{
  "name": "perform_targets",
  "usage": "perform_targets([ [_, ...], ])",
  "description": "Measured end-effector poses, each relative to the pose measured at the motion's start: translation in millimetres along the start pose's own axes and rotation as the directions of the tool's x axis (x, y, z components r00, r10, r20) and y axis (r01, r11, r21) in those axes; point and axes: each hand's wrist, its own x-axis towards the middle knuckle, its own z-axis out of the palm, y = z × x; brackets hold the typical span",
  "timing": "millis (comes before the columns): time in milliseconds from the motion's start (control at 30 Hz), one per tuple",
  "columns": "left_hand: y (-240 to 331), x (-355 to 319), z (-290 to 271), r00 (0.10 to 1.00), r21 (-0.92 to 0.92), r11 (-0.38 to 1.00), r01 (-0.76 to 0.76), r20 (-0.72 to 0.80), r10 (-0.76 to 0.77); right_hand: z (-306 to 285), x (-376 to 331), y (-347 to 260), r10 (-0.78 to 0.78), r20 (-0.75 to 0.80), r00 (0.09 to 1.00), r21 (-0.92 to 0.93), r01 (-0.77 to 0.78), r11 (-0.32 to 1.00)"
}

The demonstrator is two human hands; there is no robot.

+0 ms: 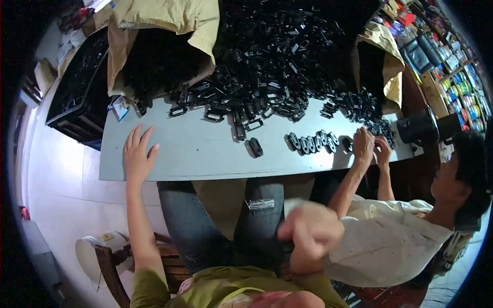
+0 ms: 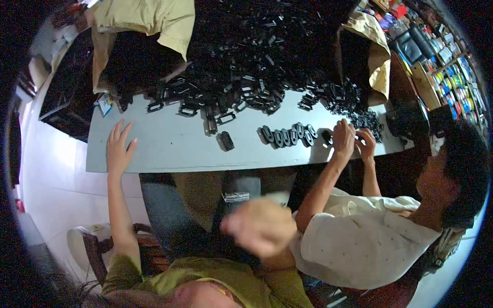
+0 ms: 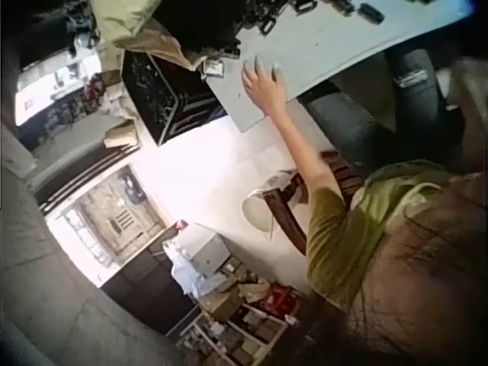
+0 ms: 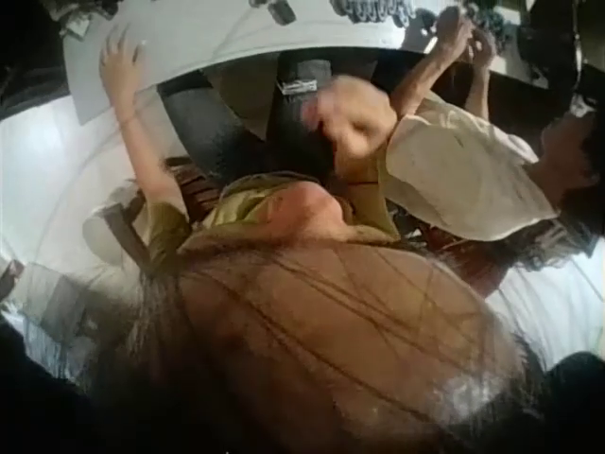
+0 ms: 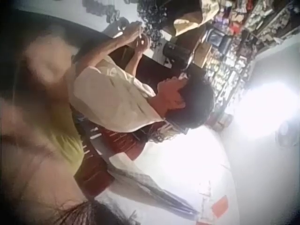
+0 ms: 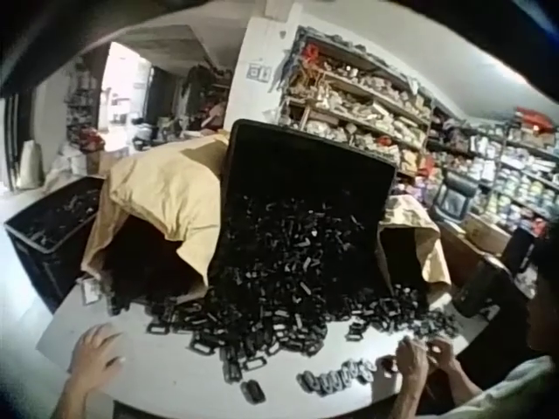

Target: Assembling small black plastic components at a workbench.

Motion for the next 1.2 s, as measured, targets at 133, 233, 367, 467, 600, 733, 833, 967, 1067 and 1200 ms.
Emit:
perform_targets([
  [133,5.6,-1.9,1.3,0.998,-0.001,1.0,0.009,-0.057,-0.009,-9.4,-18.5,73.5,0.386,-0.31,0.869,-0.618,-0.492,0.613],
  [233,7.2,-5.8,6.1,0.992,-0.108,0.993,0.039,-0.113,-0.051,-8.5,-34.3,120.8,0.329,-0.258,0.908,-0.85,-0.375,0.369],
  [367,36.0,7.1,8.3,0.988,-0.237,0.971,-0.023,-0.155,-0.014,-6.7,-32.9,141.3,0.332,-0.194,0.923,-0.911,-0.295,0.287],
  [467,56.1,34.8,21.8,0.97,-0.317,0.942,-0.114,-0.242,0.036,-11.9,-37.6,136.7,0.394,-0.226,0.891,-0.881,-0.36,0.307],
  [600,63.7,85.6,27.6,0.898,-0.252,0.943,-0.215,-0.43,0.09,-4.3,-42.1,134.5,0.339,-0.167,0.926,-0.863,-0.303,0.403],
  [733,65.1,134.6,46.5,0.85,-0.216,0.96,-0.177,-0.525,0.038,4.3,-35.7,134.5,0.356,-0.082,0.931,-0.886,-0.232,0.401],
  [833,63.3,153.3,37.7,0.888,0.009,0.999,-0.036,-0.459,0.036,22.0,-22.9,145.3,0.378,0.081,0.922,-0.871,-0.119,0.477],
  [967,49.5,160.0,37.4,0.96,0.161,0.985,0.053,-0.279,-0.006,50.8,3.2,168.0,0.338,0.24,0.91,-0.849,0.028,0.527],
  [1067,46.3,157.0,50.6,0.97,0.136,0.987,0.081,-0.238,-0.047,65.1,23.2,193.2,0.262,0.347,0.901,-0.835,0.169,0.524],
  [1200,49.3,149.1,52.5,0.935,0.113,0.993,0.033,-0.354,0.009,75.1,39.5,221.8,0.258,0.392,0.883,-0.827,0.215,0.52],
])
